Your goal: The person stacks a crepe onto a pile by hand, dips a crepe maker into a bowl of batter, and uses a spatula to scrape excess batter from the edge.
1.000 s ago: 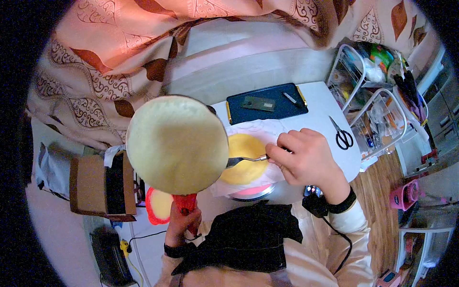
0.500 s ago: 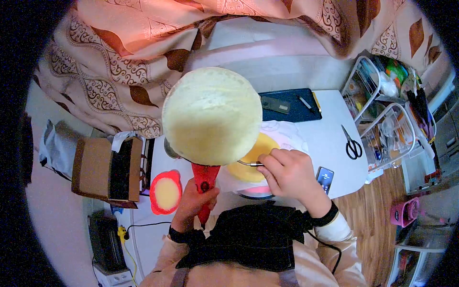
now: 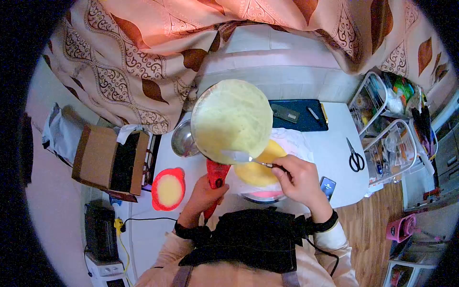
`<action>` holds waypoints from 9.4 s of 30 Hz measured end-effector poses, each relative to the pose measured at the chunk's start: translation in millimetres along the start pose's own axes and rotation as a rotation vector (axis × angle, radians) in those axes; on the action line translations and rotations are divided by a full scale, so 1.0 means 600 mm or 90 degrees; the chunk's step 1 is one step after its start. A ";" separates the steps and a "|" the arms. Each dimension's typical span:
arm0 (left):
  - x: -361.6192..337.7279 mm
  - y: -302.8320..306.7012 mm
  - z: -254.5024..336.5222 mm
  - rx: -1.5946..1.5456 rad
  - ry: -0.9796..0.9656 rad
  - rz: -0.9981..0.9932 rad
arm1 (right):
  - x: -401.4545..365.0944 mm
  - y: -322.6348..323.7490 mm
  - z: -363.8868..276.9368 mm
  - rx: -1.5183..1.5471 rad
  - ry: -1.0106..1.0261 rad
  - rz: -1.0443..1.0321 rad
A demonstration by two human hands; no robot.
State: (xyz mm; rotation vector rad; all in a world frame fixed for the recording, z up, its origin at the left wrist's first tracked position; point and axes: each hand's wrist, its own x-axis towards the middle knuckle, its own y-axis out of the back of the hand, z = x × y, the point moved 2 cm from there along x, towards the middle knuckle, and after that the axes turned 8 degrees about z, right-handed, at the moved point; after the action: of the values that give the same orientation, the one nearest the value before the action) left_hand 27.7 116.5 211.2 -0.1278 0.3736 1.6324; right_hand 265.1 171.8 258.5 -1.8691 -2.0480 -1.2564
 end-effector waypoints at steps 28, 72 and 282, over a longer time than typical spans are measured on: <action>0.020 0.002 0.043 0.512 -0.225 0.244 | 0.125 0.113 0.013 -0.317 0.373 0.241; 0.002 0.080 -0.135 0.052 0.055 0.247 | -0.370 0.016 0.251 -0.051 -0.689 0.183; -0.252 0.377 -0.140 -0.642 -0.190 0.275 | -0.228 -0.357 -0.131 0.197 -0.608 -0.487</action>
State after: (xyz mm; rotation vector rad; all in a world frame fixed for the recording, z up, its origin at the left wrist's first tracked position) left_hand -191.1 -65.1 215.1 -0.5788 -0.7268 2.0981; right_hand 78.8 36.0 126.2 -1.7284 -3.3735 0.0821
